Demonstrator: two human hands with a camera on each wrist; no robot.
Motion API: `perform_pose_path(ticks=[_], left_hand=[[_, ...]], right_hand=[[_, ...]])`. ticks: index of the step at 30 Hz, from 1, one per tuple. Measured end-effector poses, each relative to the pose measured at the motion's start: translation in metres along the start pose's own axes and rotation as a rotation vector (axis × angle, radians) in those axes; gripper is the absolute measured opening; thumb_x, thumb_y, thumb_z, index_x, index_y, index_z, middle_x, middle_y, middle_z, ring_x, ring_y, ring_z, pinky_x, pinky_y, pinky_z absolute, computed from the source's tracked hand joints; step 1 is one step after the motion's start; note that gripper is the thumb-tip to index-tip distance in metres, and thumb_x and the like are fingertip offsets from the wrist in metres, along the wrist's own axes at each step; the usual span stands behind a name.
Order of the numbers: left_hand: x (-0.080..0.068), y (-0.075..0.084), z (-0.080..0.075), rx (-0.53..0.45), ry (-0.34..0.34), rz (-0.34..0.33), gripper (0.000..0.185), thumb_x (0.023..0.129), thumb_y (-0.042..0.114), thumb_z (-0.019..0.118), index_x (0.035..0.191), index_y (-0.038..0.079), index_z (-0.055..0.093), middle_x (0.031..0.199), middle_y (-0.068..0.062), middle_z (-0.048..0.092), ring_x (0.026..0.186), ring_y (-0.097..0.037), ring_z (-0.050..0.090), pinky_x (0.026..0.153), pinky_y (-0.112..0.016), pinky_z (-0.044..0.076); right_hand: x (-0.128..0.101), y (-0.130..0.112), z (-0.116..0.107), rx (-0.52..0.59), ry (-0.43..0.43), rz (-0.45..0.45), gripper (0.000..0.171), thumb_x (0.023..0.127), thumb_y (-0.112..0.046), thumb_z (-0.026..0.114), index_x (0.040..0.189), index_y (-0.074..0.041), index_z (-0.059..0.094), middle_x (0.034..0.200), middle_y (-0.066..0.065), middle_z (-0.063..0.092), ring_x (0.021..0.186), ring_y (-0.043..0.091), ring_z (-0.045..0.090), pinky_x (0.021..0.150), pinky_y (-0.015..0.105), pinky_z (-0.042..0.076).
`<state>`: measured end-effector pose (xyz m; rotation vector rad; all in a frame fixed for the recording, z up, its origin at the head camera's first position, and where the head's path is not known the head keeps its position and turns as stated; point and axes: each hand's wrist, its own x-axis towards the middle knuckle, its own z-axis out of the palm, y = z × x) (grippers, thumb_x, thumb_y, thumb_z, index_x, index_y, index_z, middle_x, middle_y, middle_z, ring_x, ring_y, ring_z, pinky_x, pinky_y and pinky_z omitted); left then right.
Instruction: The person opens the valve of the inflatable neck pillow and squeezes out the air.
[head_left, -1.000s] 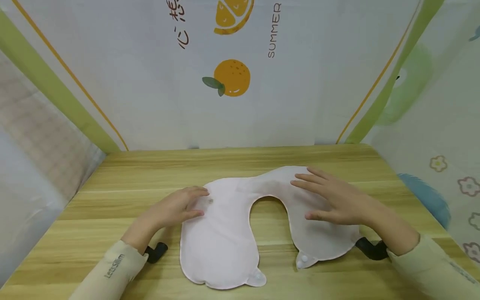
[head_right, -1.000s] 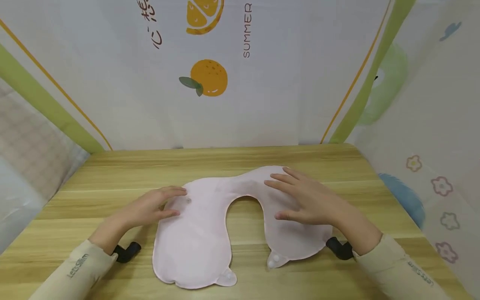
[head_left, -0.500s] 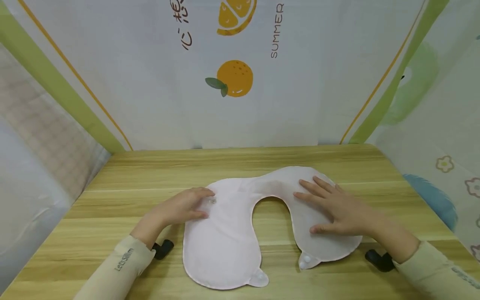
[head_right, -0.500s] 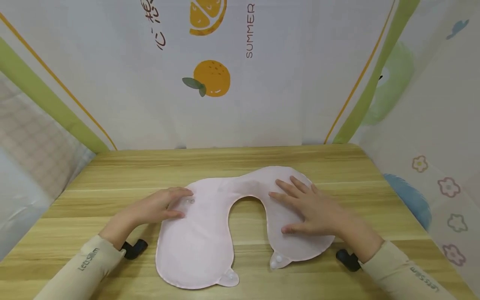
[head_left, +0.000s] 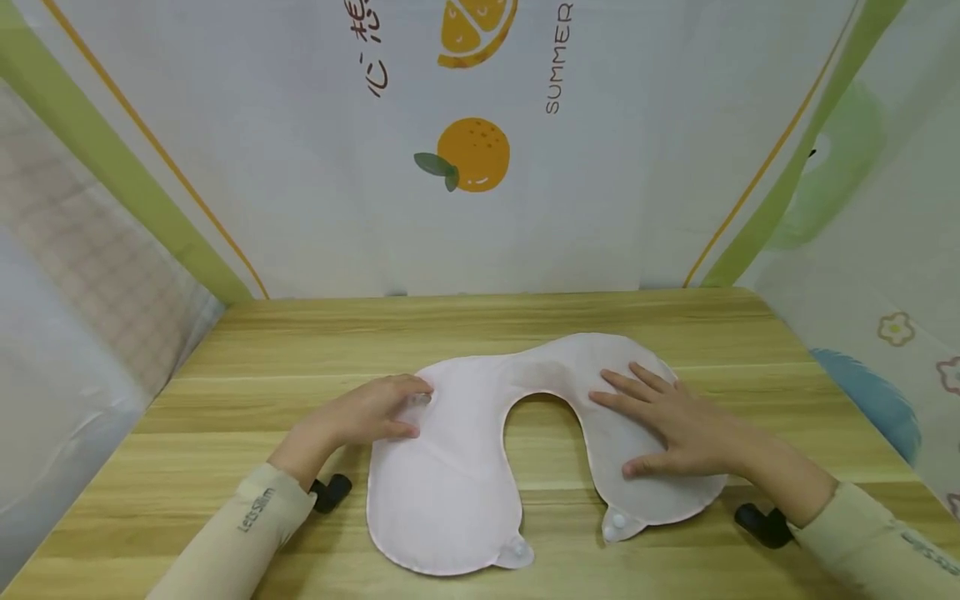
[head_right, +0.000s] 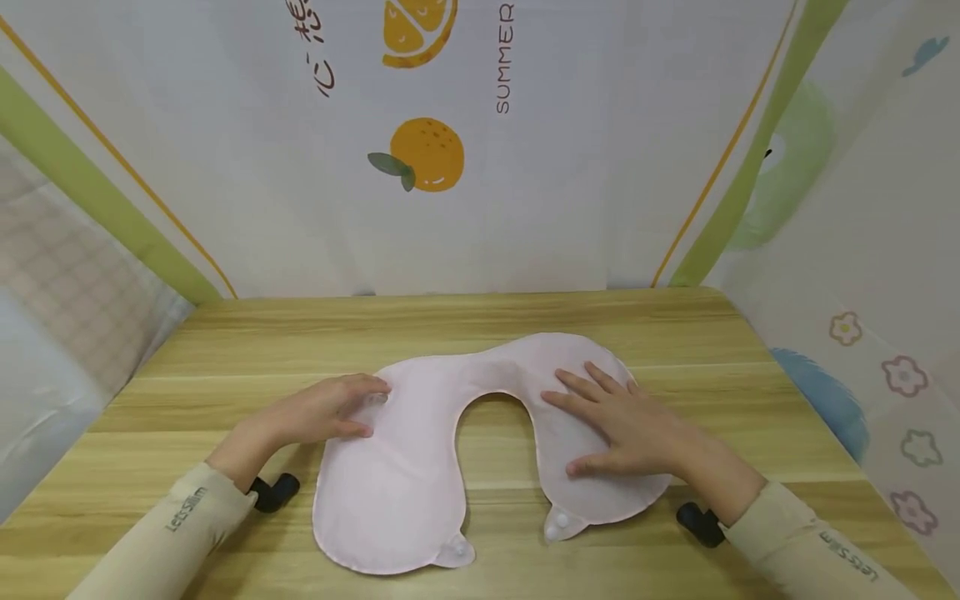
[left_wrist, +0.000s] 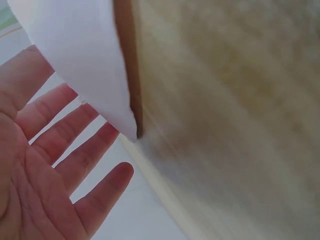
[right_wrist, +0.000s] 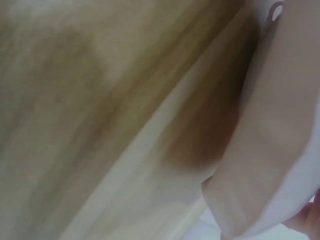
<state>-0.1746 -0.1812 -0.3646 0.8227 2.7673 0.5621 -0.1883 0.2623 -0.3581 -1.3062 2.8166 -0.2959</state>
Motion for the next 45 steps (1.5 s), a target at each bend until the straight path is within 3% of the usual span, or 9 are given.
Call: perform_pose_path(ticks=[12, 45], left_hand=[[0.003, 0.003, -0.002, 0.004, -0.024, -0.032, 0.056, 0.090, 0.021, 0.074, 0.138, -0.001, 0.054, 0.142, -0.018, 0.055, 0.134, -0.037, 0.050, 0.113, -0.053, 0.040], [0.005, 0.008, -0.006, 0.018, -0.046, -0.084, 0.054, 0.087, 0.021, 0.077, 0.135, 0.004, 0.058, 0.140, -0.015, 0.055, 0.126, -0.032, 0.057, 0.108, -0.050, 0.045]], right_hand=[[0.001, 0.001, 0.004, 0.034, -0.034, 0.011, 0.088, 0.079, -0.073, 0.063, 0.153, -0.035, 0.037, 0.162, 0.007, 0.033, 0.146, 0.053, 0.023, 0.097, 0.084, 0.030], [0.005, 0.005, 0.013, 0.052, -0.067, -0.038, 0.082, 0.082, -0.071, 0.062, 0.151, -0.030, 0.042, 0.160, 0.009, 0.036, 0.143, 0.054, 0.028, 0.086, 0.085, 0.036]])
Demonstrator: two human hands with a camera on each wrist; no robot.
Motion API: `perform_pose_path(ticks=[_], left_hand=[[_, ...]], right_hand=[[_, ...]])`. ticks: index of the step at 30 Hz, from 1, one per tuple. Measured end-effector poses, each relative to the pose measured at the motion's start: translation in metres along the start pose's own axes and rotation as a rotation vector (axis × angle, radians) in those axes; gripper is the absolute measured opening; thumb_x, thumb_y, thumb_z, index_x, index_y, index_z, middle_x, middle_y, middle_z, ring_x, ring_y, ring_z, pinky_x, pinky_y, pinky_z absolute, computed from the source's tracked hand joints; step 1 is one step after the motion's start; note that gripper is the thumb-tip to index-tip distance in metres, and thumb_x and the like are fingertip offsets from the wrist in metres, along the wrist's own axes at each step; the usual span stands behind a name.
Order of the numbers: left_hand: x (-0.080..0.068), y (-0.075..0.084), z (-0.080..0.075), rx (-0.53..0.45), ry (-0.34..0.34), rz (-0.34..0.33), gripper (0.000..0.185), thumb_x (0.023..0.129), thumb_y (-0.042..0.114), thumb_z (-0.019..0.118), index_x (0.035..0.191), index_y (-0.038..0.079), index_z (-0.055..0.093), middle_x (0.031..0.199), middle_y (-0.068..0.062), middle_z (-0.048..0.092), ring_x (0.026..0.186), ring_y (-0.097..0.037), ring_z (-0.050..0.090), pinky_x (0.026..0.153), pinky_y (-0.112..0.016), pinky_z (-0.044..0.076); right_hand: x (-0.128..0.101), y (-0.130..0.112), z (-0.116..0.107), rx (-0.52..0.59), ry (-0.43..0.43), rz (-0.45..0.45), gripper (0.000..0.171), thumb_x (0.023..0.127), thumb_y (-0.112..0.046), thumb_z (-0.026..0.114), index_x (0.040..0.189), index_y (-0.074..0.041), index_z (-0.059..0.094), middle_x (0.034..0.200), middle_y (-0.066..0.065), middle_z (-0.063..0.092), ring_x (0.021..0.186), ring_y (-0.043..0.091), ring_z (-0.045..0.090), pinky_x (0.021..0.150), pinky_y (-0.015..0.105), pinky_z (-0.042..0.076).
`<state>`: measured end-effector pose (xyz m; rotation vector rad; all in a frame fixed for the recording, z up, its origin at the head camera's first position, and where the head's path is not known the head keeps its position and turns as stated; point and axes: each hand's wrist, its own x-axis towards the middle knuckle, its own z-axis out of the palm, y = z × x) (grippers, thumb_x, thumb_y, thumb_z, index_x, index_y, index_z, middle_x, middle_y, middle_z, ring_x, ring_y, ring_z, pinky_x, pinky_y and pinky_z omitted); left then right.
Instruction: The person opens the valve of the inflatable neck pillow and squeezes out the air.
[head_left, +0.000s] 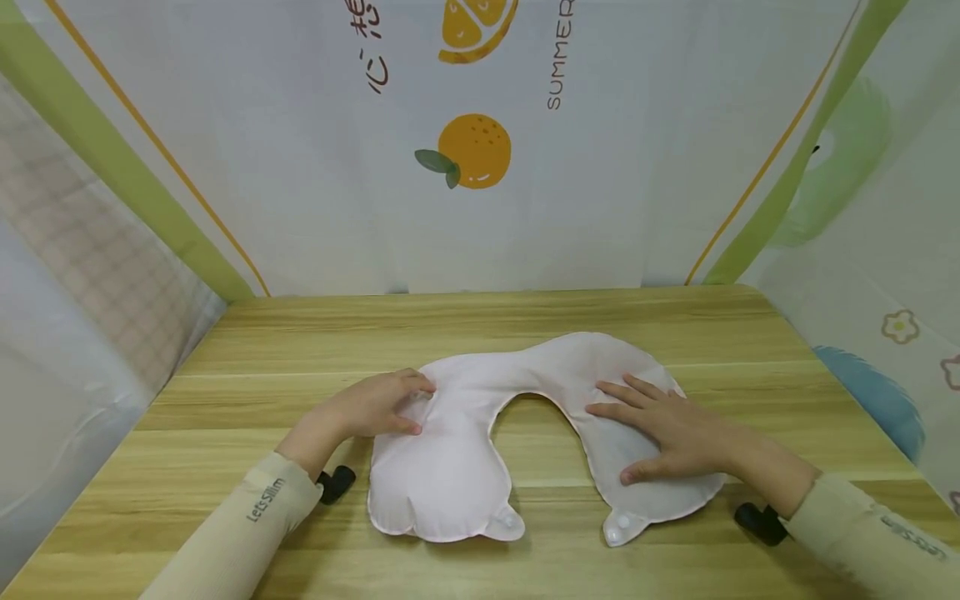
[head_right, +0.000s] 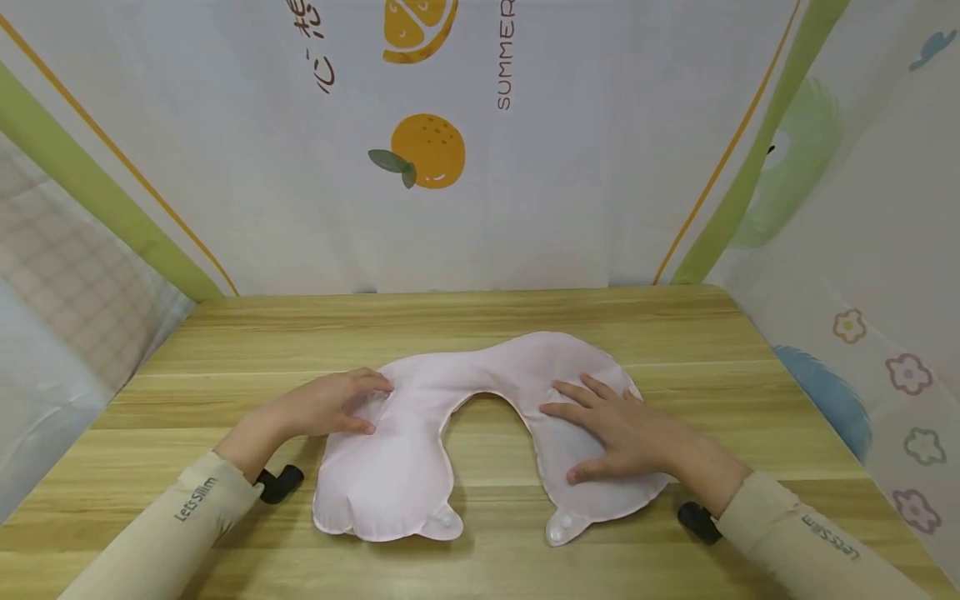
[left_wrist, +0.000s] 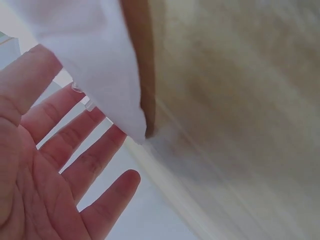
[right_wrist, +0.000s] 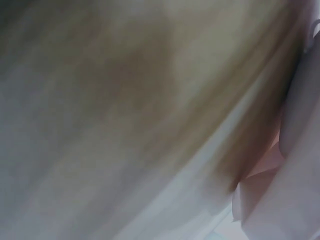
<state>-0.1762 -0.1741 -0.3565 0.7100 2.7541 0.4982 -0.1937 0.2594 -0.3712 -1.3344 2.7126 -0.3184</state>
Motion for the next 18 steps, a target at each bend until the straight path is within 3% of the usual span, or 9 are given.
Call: perform_pose_path(ticks=[8, 18], left_hand=[[0.0003, -0.0019, 0.0011, 0.018, 0.006, 0.015, 0.054, 0.087, 0.022, 0.077, 0.134, 0.004, 0.058, 0.140, -0.015, 0.056, 0.125, -0.033, 0.057, 0.108, -0.051, 0.045], [0.0013, -0.0018, 0.0017, 0.018, 0.004, 0.019, 0.055, 0.087, 0.021, 0.077, 0.135, 0.003, 0.058, 0.140, -0.016, 0.055, 0.129, -0.035, 0.055, 0.110, -0.052, 0.043]], right_hand=[[0.0017, 0.0012, -0.0008, 0.023, -0.041, -0.002, 0.081, 0.083, -0.071, 0.061, 0.150, -0.030, 0.042, 0.160, 0.009, 0.035, 0.143, 0.053, 0.029, 0.088, 0.085, 0.036], [0.0053, 0.0030, 0.0003, 0.020, -0.037, -0.045, 0.079, 0.084, -0.066, 0.065, 0.148, -0.024, 0.046, 0.156, 0.014, 0.040, 0.139, 0.051, 0.036, 0.101, 0.072, 0.039]])
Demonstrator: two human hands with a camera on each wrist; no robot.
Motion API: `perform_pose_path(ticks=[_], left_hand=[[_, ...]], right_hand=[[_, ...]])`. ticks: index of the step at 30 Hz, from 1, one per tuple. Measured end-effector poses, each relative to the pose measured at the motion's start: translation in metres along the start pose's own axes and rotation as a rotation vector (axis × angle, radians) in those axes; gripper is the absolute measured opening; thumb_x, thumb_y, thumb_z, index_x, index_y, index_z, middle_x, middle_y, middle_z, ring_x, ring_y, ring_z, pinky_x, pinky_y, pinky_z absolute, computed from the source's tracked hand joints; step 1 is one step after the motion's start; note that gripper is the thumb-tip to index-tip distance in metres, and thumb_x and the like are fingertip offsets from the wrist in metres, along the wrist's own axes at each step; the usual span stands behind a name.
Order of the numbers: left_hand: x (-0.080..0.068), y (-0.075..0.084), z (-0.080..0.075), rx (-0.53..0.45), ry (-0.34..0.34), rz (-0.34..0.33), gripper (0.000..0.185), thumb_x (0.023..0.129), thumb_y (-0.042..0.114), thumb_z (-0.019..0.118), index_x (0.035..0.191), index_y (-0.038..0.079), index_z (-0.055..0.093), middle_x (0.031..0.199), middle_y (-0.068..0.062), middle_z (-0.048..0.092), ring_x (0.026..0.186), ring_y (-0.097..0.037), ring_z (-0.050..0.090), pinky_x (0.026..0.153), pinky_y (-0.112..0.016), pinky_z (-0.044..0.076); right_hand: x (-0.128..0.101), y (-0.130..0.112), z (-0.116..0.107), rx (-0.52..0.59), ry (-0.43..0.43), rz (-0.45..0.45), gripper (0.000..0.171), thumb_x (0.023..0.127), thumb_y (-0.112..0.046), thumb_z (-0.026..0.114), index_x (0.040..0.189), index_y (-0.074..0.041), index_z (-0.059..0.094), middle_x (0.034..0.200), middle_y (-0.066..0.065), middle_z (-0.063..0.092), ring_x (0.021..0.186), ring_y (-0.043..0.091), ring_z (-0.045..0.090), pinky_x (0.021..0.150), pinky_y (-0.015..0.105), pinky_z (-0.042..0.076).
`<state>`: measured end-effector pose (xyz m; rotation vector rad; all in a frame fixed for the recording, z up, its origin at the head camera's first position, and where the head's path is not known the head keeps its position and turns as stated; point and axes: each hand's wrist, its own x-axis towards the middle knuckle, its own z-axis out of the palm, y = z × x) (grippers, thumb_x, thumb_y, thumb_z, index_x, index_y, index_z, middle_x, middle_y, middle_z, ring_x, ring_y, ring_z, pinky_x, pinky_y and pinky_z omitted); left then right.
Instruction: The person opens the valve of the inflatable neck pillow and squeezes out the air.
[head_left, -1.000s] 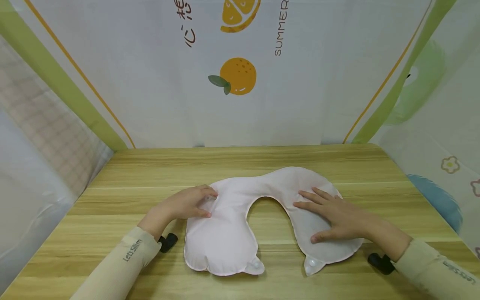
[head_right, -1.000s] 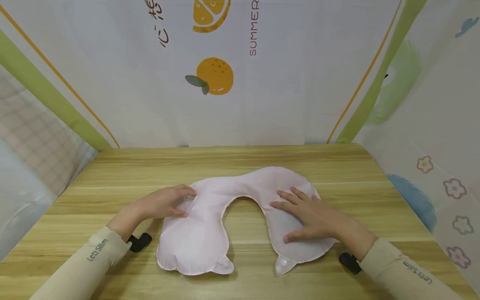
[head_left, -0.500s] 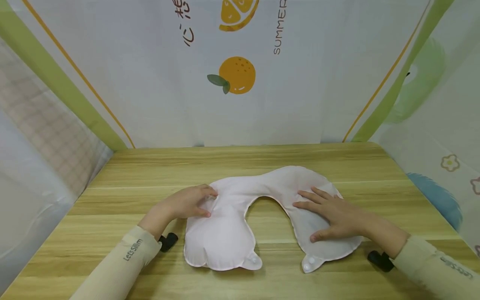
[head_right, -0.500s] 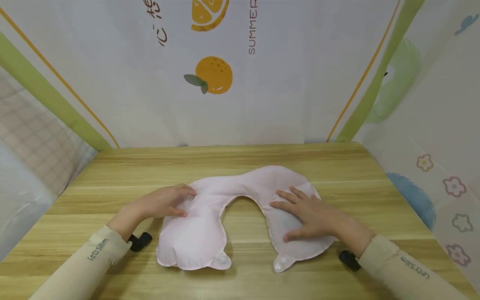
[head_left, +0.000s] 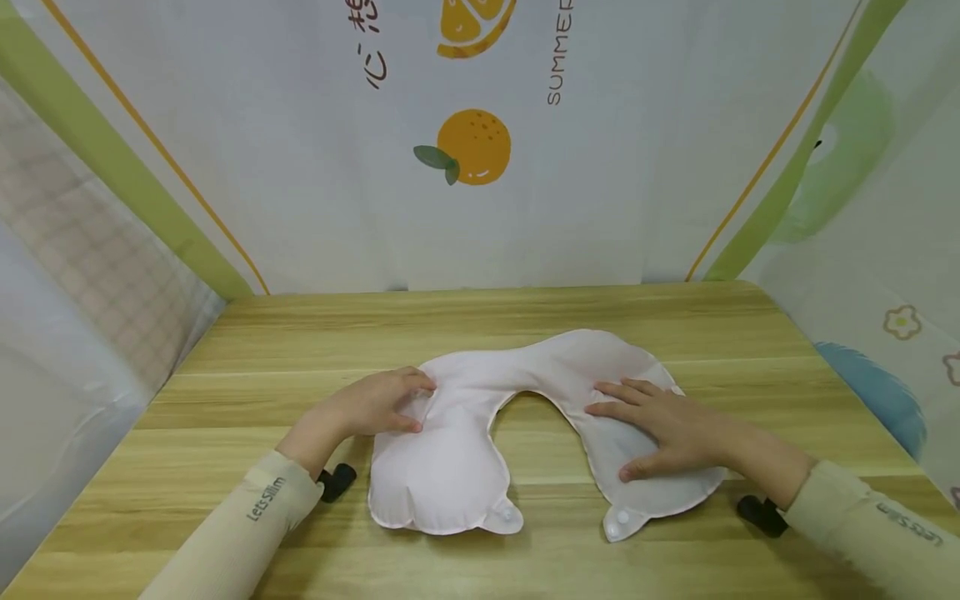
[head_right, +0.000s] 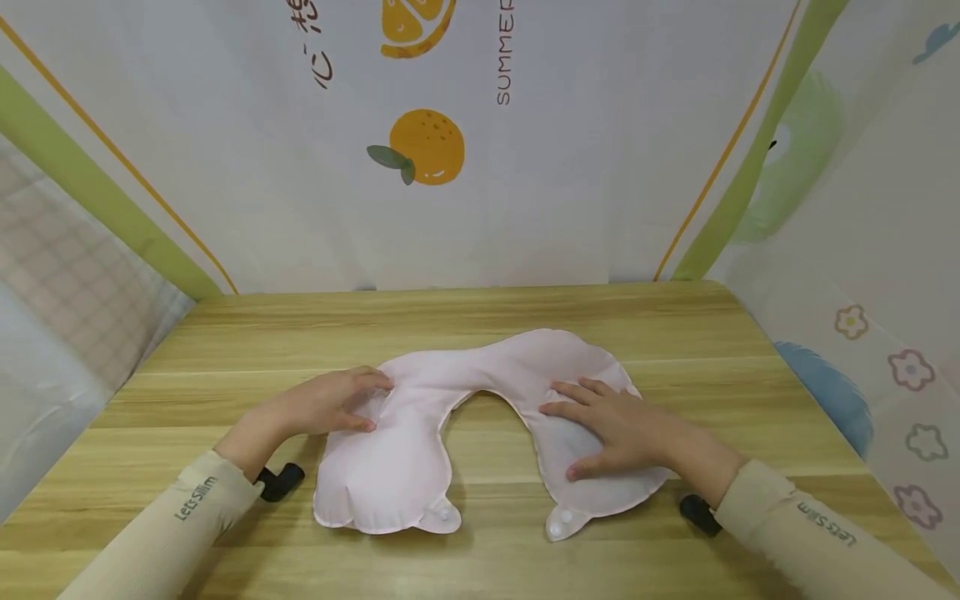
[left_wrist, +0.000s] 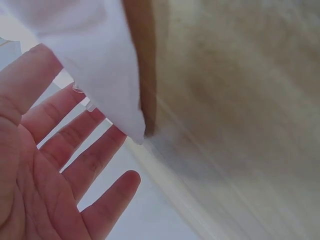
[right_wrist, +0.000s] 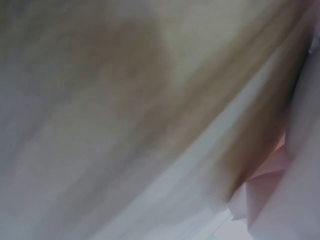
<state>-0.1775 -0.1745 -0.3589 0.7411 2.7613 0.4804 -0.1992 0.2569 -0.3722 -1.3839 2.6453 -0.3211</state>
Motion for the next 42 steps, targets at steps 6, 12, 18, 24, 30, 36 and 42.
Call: perform_pose_path(ticks=[6, 12, 18, 24, 30, 36, 42], left_hand=[[0.000, 0.001, -0.001, 0.003, -0.008, -0.004, 0.055, 0.087, 0.022, 0.077, 0.136, 0.004, 0.057, 0.141, -0.016, 0.054, 0.129, -0.035, 0.054, 0.111, -0.052, 0.043], [-0.001, 0.002, -0.001, 0.002, -0.008, -0.017, 0.054, 0.088, 0.020, 0.076, 0.135, 0.004, 0.057, 0.142, -0.017, 0.054, 0.130, -0.036, 0.053, 0.111, -0.053, 0.042], [0.000, 0.002, 0.000, 0.016, -0.001, -0.010, 0.053, 0.087, 0.020, 0.076, 0.134, 0.004, 0.058, 0.141, -0.017, 0.054, 0.129, -0.036, 0.054, 0.110, -0.053, 0.042], [0.000, 0.002, 0.000, 0.026, -0.003, -0.012, 0.054, 0.087, 0.019, 0.076, 0.135, 0.003, 0.057, 0.141, -0.017, 0.054, 0.130, -0.036, 0.054, 0.110, -0.053, 0.043], [0.000, 0.004, -0.002, 0.039, -0.009, -0.022, 0.055, 0.087, 0.020, 0.076, 0.135, 0.003, 0.057, 0.142, -0.016, 0.054, 0.130, -0.036, 0.054, 0.110, -0.052, 0.043], [0.000, 0.004, -0.001, 0.050, 0.002, 0.001, 0.054, 0.087, 0.021, 0.077, 0.134, 0.003, 0.058, 0.139, -0.016, 0.056, 0.127, -0.036, 0.055, 0.109, -0.052, 0.044], [0.000, 0.003, 0.000, 0.060, 0.013, 0.020, 0.054, 0.086, 0.022, 0.077, 0.133, 0.003, 0.058, 0.138, -0.016, 0.056, 0.126, -0.036, 0.056, 0.107, -0.052, 0.045]], right_hand=[[-0.001, -0.001, 0.001, -0.015, 0.004, -0.009, 0.077, 0.085, -0.066, 0.064, 0.147, -0.023, 0.047, 0.155, 0.013, 0.042, 0.138, 0.047, 0.039, 0.103, 0.068, 0.039], [-0.001, -0.001, 0.001, -0.018, 0.010, -0.011, 0.074, 0.086, -0.065, 0.064, 0.146, -0.024, 0.048, 0.154, 0.011, 0.043, 0.137, 0.044, 0.040, 0.103, 0.066, 0.040], [-0.001, 0.001, 0.004, -0.025, 0.018, -0.006, 0.073, 0.085, -0.063, 0.066, 0.145, -0.025, 0.049, 0.153, 0.010, 0.043, 0.138, 0.041, 0.039, 0.103, 0.064, 0.042], [0.000, 0.000, 0.005, -0.009, 0.005, 0.012, 0.073, 0.084, -0.063, 0.068, 0.144, -0.025, 0.050, 0.154, 0.009, 0.042, 0.139, 0.041, 0.037, 0.103, 0.065, 0.041], [0.001, 0.001, 0.007, 0.000, 0.013, 0.006, 0.070, 0.084, -0.058, 0.070, 0.142, -0.024, 0.051, 0.152, 0.009, 0.042, 0.139, 0.040, 0.036, 0.104, 0.064, 0.041], [0.000, 0.001, 0.010, -0.004, 0.045, -0.013, 0.067, 0.082, -0.053, 0.073, 0.139, -0.022, 0.053, 0.149, 0.012, 0.046, 0.136, 0.041, 0.039, 0.103, 0.064, 0.042], [0.000, 0.001, 0.011, -0.012, 0.066, -0.026, 0.067, 0.081, -0.051, 0.074, 0.137, -0.020, 0.055, 0.147, 0.013, 0.048, 0.136, 0.042, 0.040, 0.104, 0.064, 0.040]])
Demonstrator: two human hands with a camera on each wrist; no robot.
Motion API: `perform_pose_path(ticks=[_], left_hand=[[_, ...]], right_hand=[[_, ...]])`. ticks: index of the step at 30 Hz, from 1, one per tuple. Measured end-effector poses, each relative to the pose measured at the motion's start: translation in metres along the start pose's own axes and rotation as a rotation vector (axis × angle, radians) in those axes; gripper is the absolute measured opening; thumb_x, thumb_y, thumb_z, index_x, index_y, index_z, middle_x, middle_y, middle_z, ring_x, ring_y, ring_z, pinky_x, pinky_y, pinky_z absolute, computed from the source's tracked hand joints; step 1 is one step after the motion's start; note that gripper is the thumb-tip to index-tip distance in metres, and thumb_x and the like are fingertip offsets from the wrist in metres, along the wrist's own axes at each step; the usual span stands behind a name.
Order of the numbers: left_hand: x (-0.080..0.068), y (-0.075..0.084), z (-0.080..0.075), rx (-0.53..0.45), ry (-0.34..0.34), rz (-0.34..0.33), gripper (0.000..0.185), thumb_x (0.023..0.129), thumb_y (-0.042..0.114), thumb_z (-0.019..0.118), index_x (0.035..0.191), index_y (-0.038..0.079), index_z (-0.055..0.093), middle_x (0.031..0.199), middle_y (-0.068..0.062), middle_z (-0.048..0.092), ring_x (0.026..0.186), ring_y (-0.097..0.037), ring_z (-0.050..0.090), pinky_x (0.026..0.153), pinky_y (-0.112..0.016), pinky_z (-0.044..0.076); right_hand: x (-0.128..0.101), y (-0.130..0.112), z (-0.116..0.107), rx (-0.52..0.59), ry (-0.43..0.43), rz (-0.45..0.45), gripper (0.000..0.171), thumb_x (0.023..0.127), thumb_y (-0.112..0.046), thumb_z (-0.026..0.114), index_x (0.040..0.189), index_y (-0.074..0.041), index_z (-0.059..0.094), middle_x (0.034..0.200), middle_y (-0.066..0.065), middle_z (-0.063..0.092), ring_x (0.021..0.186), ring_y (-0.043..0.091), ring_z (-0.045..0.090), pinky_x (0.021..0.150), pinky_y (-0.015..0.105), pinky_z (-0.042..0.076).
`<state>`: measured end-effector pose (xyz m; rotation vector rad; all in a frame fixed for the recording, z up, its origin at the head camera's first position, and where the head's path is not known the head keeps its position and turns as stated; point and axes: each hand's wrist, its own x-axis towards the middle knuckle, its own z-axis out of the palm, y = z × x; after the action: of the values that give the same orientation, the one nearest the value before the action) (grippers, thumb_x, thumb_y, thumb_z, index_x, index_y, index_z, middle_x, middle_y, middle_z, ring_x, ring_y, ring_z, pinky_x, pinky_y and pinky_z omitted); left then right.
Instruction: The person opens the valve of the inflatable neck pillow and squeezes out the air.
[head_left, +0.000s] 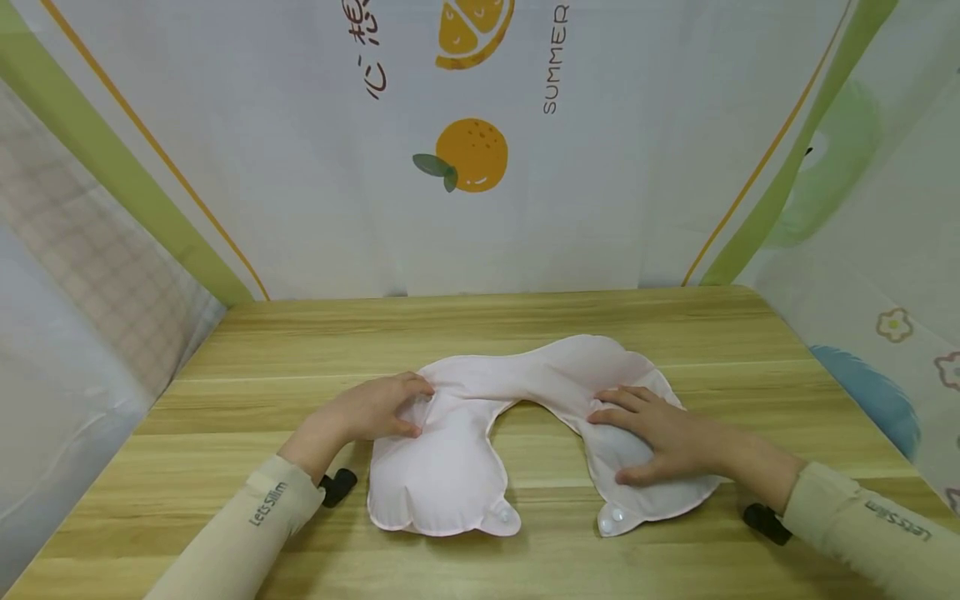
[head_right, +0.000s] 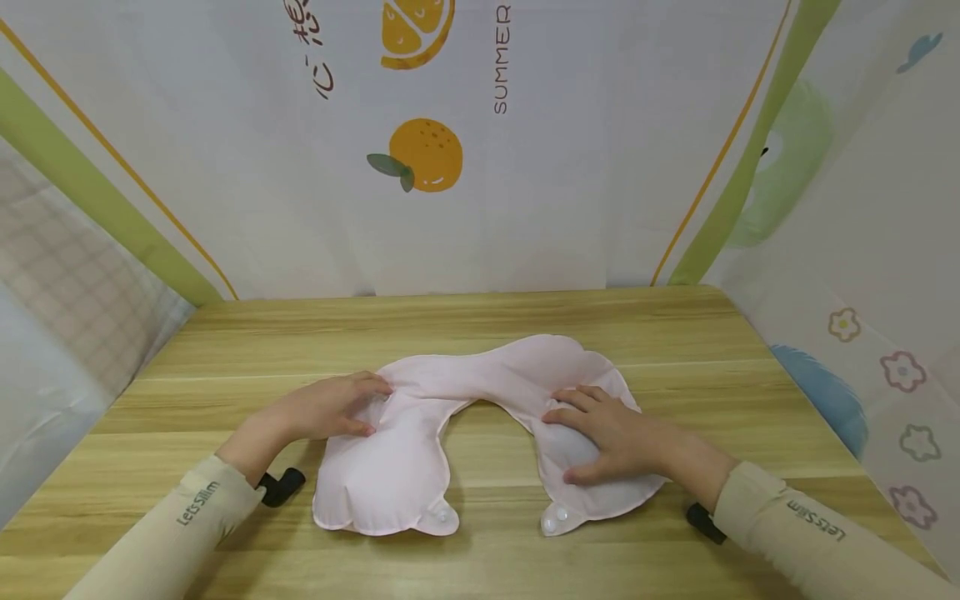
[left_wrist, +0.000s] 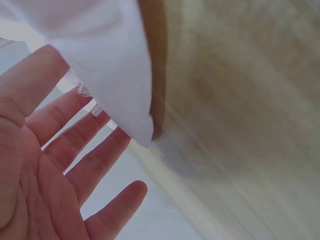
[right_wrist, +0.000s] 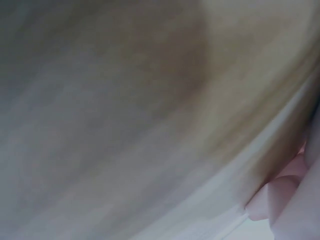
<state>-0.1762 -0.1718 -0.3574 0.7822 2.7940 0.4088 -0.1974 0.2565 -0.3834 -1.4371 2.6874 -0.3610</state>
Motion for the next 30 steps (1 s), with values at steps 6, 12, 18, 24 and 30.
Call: perform_pose_path(ticks=[6, 12, 18, 24, 30], left_hand=[[-0.001, 0.001, -0.001, -0.015, -0.002, -0.014, 0.055, 0.086, 0.021, 0.077, 0.134, 0.002, 0.058, 0.139, -0.017, 0.056, 0.127, -0.037, 0.056, 0.108, -0.052, 0.045], [-0.002, 0.000, -0.002, -0.023, -0.008, -0.013, 0.054, 0.087, 0.022, 0.077, 0.133, 0.002, 0.058, 0.139, -0.017, 0.056, 0.126, -0.037, 0.056, 0.107, -0.053, 0.045], [-0.002, 0.000, -0.004, -0.024, -0.018, -0.017, 0.054, 0.088, 0.023, 0.076, 0.134, 0.002, 0.058, 0.140, -0.016, 0.055, 0.127, -0.036, 0.056, 0.108, -0.052, 0.045], [-0.002, 0.000, -0.003, -0.039, -0.031, -0.033, 0.054, 0.088, 0.022, 0.076, 0.135, 0.004, 0.057, 0.141, -0.015, 0.054, 0.127, -0.035, 0.056, 0.108, -0.052, 0.045], [-0.002, -0.001, -0.002, -0.057, -0.032, -0.038, 0.055, 0.087, 0.022, 0.077, 0.136, 0.005, 0.057, 0.142, -0.014, 0.053, 0.128, -0.034, 0.055, 0.109, -0.052, 0.044]], right_hand=[[0.000, 0.000, 0.000, -0.007, 0.005, 0.001, 0.067, 0.081, -0.051, 0.075, 0.137, -0.019, 0.055, 0.146, 0.013, 0.049, 0.136, 0.044, 0.040, 0.104, 0.065, 0.040], [-0.001, 0.001, 0.003, -0.019, 0.028, -0.013, 0.068, 0.080, -0.049, 0.076, 0.137, -0.019, 0.055, 0.146, 0.013, 0.050, 0.135, 0.044, 0.041, 0.104, 0.065, 0.040], [0.000, 0.000, 0.000, 0.030, -0.002, 0.026, 0.069, 0.081, -0.055, 0.075, 0.138, -0.020, 0.055, 0.148, 0.012, 0.048, 0.138, 0.045, 0.039, 0.103, 0.070, 0.038], [0.008, 0.000, -0.014, 0.042, -0.046, 0.068, 0.074, 0.081, -0.065, 0.070, 0.142, -0.025, 0.053, 0.152, 0.008, 0.046, 0.139, 0.040, 0.040, 0.092, 0.082, 0.036], [0.022, 0.005, -0.024, -0.027, -0.023, 0.086, 0.080, 0.084, -0.067, 0.065, 0.151, -0.030, 0.041, 0.162, 0.011, 0.031, 0.146, 0.048, 0.026, 0.093, 0.087, 0.028]])
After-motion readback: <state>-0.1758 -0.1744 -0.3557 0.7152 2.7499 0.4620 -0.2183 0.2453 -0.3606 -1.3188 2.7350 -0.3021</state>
